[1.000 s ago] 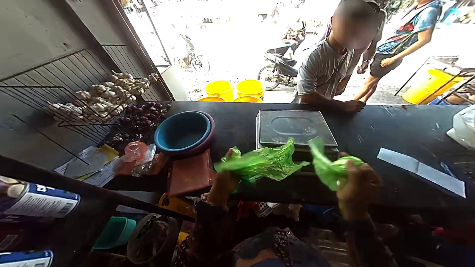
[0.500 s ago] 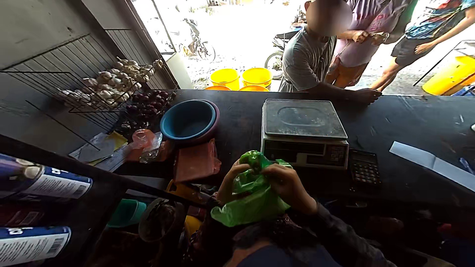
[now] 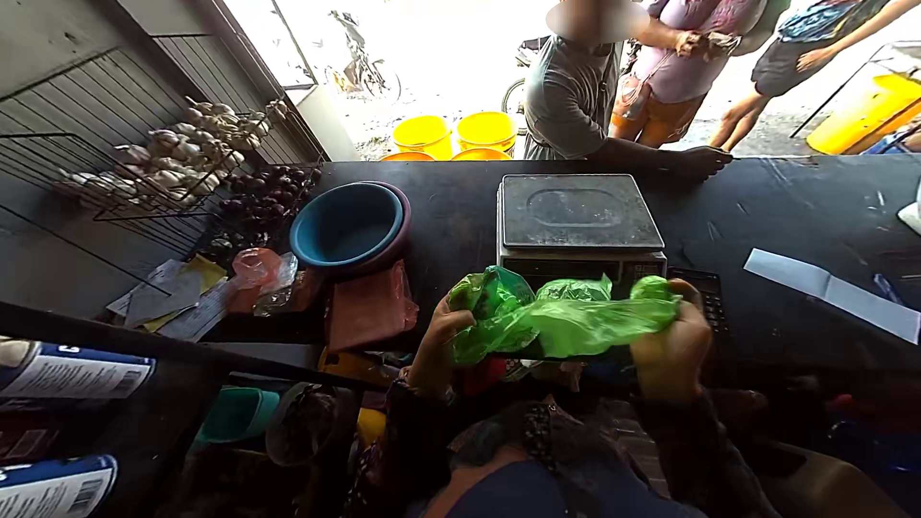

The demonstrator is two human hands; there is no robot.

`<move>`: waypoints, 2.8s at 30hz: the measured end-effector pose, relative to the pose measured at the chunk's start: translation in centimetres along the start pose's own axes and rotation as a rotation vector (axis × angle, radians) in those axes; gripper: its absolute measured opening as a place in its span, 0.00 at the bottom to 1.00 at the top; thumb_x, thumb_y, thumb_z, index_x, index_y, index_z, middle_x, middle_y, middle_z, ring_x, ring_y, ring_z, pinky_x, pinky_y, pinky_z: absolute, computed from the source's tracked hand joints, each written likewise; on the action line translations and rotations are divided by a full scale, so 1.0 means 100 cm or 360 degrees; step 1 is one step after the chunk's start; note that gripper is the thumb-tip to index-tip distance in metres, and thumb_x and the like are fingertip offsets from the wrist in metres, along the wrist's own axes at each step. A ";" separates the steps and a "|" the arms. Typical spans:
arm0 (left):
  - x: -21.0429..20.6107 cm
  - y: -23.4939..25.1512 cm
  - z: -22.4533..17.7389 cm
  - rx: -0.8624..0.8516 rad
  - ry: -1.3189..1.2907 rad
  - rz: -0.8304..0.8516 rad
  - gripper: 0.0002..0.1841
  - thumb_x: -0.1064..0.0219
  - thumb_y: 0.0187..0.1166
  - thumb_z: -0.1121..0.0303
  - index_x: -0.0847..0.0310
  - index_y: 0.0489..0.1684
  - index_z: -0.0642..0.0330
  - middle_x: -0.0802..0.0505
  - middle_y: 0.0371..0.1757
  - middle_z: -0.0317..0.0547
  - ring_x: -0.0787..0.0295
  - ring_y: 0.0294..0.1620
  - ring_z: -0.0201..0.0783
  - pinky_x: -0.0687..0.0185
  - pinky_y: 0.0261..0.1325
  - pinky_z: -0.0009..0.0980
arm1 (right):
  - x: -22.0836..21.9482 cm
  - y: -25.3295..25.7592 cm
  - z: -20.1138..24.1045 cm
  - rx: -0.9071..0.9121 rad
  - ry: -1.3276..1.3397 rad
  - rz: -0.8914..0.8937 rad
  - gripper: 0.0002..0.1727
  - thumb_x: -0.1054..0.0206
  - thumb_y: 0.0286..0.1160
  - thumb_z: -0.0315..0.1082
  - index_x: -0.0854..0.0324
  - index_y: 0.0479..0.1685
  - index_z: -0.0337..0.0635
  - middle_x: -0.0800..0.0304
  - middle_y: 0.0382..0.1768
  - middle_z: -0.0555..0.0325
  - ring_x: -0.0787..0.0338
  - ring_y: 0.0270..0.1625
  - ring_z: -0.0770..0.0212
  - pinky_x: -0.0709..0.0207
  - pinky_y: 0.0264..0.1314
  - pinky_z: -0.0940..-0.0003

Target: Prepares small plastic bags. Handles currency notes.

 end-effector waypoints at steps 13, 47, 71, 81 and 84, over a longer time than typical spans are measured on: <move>-0.013 -0.011 0.003 -0.0165 0.0019 0.0087 0.16 0.47 0.74 0.84 0.21 0.54 0.57 0.04 0.43 0.26 0.08 0.47 0.19 0.12 0.56 0.22 | -0.103 -0.073 -0.080 0.0213 -0.0998 0.1421 0.15 0.38 0.66 0.18 0.15 0.51 0.27 0.08 0.50 0.47 0.10 0.54 0.67 0.17 0.61 0.70; 0.062 0.078 -0.271 -0.1369 0.1087 -0.0755 0.26 0.29 0.71 0.74 0.30 0.68 0.72 0.14 0.56 0.44 0.16 0.54 0.24 0.19 0.62 0.22 | 0.044 0.056 -0.014 0.0935 -0.1915 0.0240 0.23 0.41 0.80 0.31 0.21 0.72 0.33 0.19 0.73 0.38 0.22 0.78 0.42 0.29 0.80 0.46; 0.024 -0.006 0.039 -0.0013 0.2172 -0.0034 0.17 0.31 0.82 0.59 0.11 0.47 0.68 0.06 0.37 0.56 0.08 0.39 0.52 0.14 0.47 0.57 | 0.161 0.145 -0.087 -0.0461 -0.1515 0.0394 0.33 0.27 0.77 0.31 0.31 0.81 0.30 0.23 0.76 0.32 0.21 0.78 0.49 0.30 0.82 0.58; 0.075 0.020 0.086 -0.0242 0.2223 -0.0638 0.29 0.34 0.83 0.53 0.24 0.68 0.73 0.08 0.43 0.71 0.09 0.44 0.69 0.20 0.49 0.68 | 0.158 0.145 -0.100 -0.0356 -0.1714 0.0190 0.46 0.21 0.69 0.48 0.34 0.83 0.29 0.31 0.80 0.28 0.33 0.83 0.35 0.42 0.87 0.45; 0.080 0.030 0.099 -0.0370 0.2374 -0.0721 0.28 0.38 0.84 0.50 0.19 0.66 0.71 0.07 0.41 0.70 0.08 0.39 0.71 0.20 0.42 0.70 | 0.156 0.145 -0.101 -0.0329 -0.1722 0.0125 0.44 0.21 0.69 0.47 0.33 0.82 0.30 0.29 0.78 0.29 0.31 0.82 0.34 0.44 0.86 0.41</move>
Point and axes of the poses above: each hand's wrist, its own y-axis towards the middle knuckle, its own x-axis out of the back of the hand, z = x × y, the point moved 7 cm from there along y, towards the middle knuckle
